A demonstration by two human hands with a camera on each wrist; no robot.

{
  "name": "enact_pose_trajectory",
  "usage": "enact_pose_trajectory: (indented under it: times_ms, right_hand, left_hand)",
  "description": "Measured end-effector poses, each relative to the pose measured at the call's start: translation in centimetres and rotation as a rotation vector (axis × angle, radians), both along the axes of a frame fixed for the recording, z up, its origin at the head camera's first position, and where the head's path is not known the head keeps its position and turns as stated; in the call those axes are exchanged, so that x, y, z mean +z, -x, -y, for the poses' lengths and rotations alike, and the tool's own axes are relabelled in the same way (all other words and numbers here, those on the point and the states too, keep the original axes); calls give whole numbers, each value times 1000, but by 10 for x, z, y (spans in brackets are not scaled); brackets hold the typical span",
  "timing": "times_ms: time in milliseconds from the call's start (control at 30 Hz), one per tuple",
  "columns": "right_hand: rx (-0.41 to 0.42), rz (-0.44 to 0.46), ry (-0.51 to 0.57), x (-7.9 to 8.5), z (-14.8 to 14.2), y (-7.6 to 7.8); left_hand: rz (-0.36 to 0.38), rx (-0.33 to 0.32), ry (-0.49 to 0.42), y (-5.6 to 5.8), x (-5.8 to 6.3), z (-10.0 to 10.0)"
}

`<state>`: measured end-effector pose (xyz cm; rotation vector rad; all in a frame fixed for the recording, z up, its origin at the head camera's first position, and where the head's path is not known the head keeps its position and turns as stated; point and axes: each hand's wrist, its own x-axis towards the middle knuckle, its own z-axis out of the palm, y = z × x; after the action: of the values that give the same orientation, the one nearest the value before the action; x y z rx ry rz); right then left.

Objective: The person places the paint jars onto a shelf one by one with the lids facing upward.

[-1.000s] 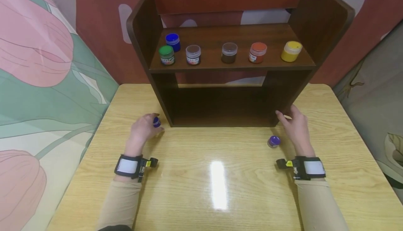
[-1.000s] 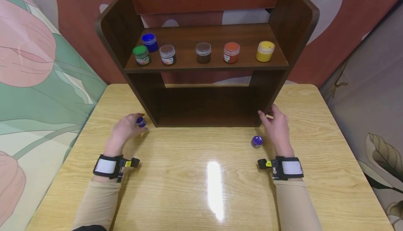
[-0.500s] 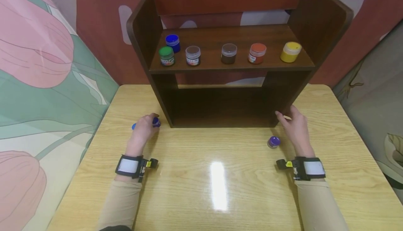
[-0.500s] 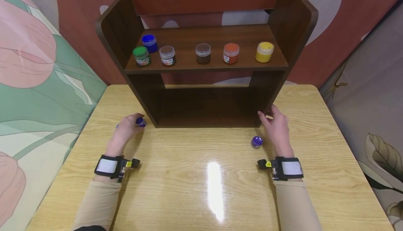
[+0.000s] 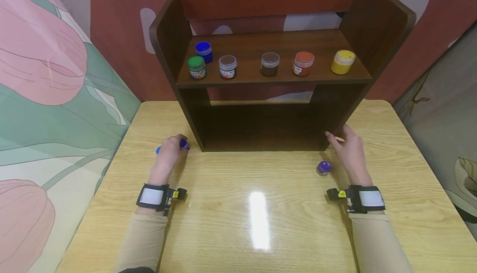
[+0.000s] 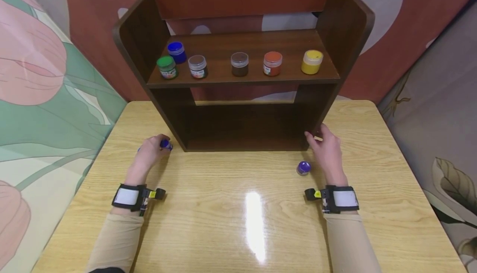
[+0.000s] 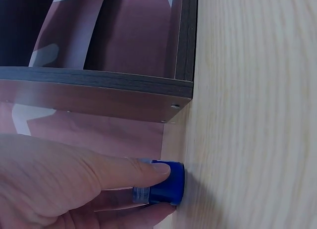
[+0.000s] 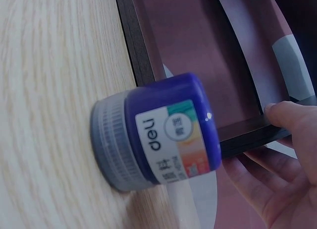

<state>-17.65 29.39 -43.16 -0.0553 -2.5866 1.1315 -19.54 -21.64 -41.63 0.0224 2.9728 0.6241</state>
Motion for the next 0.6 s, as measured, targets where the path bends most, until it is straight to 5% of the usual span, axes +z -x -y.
enact_pose_trajectory:
  times_ms: [600]
  right_hand:
    - [9, -17, 3, 1, 1, -2]
  left_hand:
    - [-125, -6, -145, -5, 10, 12]
